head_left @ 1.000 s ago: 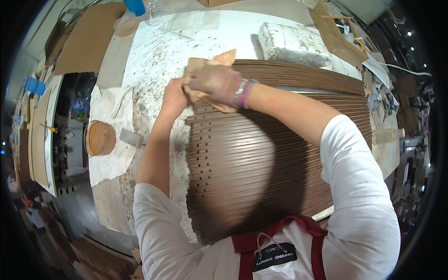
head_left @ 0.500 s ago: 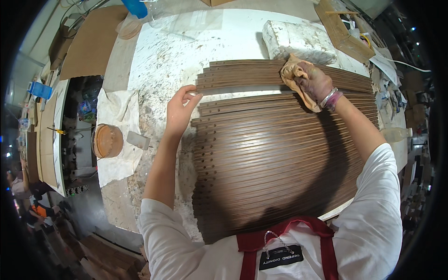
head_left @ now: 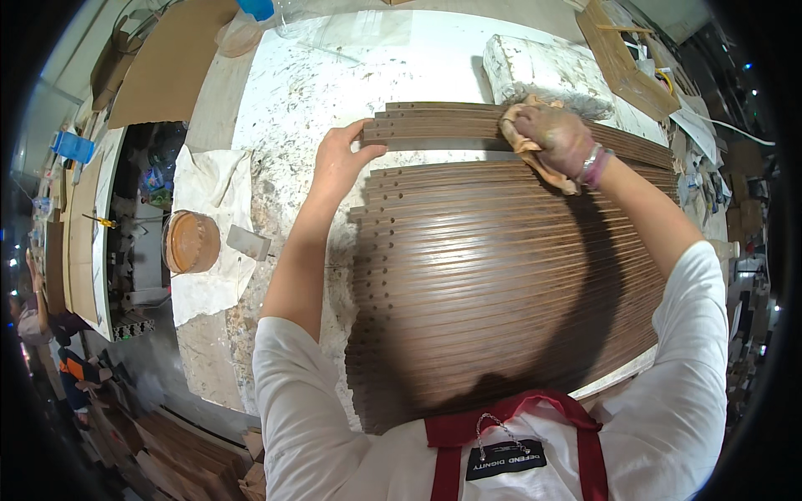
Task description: The person cleans wood panels by wiping them with a cloth. The person uses a liquid from a bottle to dampen the cloth, then wipes across the surface and edges of several grooved wooden panels on a workbench.
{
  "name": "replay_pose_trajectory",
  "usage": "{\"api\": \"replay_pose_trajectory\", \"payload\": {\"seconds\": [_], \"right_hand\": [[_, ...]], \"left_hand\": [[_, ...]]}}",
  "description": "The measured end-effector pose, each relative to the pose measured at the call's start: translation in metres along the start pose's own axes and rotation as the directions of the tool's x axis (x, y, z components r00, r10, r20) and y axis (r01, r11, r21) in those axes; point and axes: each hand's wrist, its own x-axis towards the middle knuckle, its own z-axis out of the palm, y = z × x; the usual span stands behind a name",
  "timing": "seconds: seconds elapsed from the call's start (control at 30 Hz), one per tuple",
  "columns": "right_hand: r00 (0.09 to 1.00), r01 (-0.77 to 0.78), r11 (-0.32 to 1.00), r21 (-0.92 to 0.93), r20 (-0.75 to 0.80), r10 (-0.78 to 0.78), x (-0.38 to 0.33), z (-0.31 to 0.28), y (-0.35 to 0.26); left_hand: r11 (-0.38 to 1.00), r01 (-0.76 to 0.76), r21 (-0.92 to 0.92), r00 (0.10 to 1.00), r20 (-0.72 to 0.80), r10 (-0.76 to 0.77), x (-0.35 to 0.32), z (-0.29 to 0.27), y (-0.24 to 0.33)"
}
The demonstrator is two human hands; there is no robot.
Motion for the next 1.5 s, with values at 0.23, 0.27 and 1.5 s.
{"api": "replay_pose_trajectory", "payload": {"seconds": [0.23, 0.27, 1.5], "right_hand": [[0.952, 0.237, 0.963, 0.124, -0.228, -0.205, 0.139, 0.061, -0.115], [0.959, 0.240, 0.964, 0.115, -0.185, -0.216, 0.144, 0.054, -0.123], [0.885, -0.379, 0.924, 0.051, 0.312, 0.346, -0.015, -0.031, 0.011]], "left_hand": [[0.990, 0.064, 0.129, 0.997, -0.043, -0.059, -0.001, 0.007, -0.016], [0.978, 0.084, 0.193, 0.996, -0.021, -0.081, -0.003, 0.003, -0.022], [0.964, 0.258, -0.070, 0.934, 0.275, -0.230, -0.011, -0.014, 0.013]]}}
